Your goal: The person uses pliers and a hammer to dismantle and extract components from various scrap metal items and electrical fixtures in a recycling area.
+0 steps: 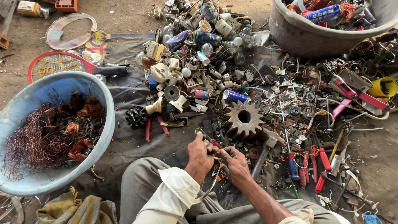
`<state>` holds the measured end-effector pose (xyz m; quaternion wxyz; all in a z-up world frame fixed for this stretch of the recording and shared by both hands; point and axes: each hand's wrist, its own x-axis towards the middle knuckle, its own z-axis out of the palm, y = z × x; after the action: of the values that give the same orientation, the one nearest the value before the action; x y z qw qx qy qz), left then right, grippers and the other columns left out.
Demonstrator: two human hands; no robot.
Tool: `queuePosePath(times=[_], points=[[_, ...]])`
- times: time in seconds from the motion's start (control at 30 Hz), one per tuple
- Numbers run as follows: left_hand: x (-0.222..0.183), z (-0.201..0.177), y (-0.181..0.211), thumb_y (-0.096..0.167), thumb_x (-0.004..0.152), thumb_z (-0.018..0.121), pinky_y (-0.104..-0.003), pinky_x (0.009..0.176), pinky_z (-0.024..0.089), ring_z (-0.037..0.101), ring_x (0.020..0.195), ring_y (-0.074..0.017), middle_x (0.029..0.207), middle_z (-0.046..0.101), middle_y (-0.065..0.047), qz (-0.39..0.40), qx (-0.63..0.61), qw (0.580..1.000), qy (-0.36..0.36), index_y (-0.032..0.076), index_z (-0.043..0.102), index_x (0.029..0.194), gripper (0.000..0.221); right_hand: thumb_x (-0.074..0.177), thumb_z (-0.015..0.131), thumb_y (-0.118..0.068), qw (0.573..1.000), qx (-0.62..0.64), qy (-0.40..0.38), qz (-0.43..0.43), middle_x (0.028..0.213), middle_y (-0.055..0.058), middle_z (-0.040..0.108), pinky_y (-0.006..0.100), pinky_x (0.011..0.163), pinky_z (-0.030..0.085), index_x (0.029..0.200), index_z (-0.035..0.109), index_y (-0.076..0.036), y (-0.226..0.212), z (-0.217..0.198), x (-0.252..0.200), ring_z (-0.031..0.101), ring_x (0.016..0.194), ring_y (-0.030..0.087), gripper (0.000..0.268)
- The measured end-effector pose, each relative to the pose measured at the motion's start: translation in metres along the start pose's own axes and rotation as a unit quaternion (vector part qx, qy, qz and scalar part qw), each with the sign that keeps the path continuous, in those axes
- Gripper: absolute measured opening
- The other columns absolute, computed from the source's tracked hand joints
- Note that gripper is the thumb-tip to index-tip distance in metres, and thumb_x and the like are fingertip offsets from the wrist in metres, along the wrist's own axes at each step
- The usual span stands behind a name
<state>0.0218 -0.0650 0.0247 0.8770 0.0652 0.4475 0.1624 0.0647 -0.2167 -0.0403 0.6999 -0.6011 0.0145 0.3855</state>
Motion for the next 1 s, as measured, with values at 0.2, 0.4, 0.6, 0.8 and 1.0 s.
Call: queuePosePath(times=[0.2,0.4,0.6,0.8,1.0], points=[[0.002,0.000,0.000,0.029,0.108,0.046,-0.036,0.050,0.037,0.036,0.049,-0.0137,0.061,0.037,0.001,-0.017,0.029,0.999,-0.015,0.009,0.048,0.088,0.028,0.097,0.062,-0.011,0.995,0.088,0.012,0.047,0.098,0.014,0.074,0.024,0.072,0.057,0.100,0.063,0.004,-0.013,0.005,-0.005,0.068,0.080,0.014,0.015],[0.001,-0.004,0.000,0.030,0.107,0.047,-0.035,0.050,0.034,0.033,0.048,-0.0129,0.060,0.034,0.002,-0.048,0.032,0.998,-0.036,0.010,0.048,0.087,0.028,0.100,0.059,-0.008,0.989,0.140,0.027,0.048,0.097,0.017,0.076,0.024,0.067,0.054,0.099,0.063,0.005,-0.012,0.006,-0.010,0.062,0.071,0.014,0.014],[0.005,-0.004,0.003,0.029,0.107,0.049,-0.032,0.049,0.034,0.033,0.047,-0.0117,0.059,0.034,0.003,-0.078,0.070,0.992,-0.063,0.010,0.050,0.089,0.027,0.098,0.060,-0.006,0.984,0.150,0.060,0.079,0.097,0.017,0.076,0.024,0.067,0.055,0.101,0.065,0.006,-0.014,0.004,-0.014,0.065,0.074,0.015,0.013],[0.003,-0.003,0.014,0.027,0.107,0.052,-0.028,0.045,0.033,0.032,0.041,-0.0081,0.054,0.033,0.006,-0.131,0.109,0.977,-0.127,0.010,0.052,0.089,0.026,0.100,0.062,-0.008,0.976,0.195,0.057,0.081,0.098,0.019,0.077,0.025,0.064,0.052,0.103,0.066,0.006,-0.025,0.000,-0.017,0.062,0.074,0.016,0.015],[0.005,-0.009,0.032,0.027,0.109,0.049,-0.025,0.043,0.031,0.029,0.039,-0.0062,0.054,0.033,0.008,-0.186,0.084,0.962,-0.180,0.008,0.052,0.090,0.027,0.100,0.056,-0.016,0.973,0.202,0.076,0.085,0.094,0.020,0.075,0.033,0.068,0.056,0.100,0.063,0.003,-0.048,-0.007,-0.019,0.072,0.083,0.026,0.019]])
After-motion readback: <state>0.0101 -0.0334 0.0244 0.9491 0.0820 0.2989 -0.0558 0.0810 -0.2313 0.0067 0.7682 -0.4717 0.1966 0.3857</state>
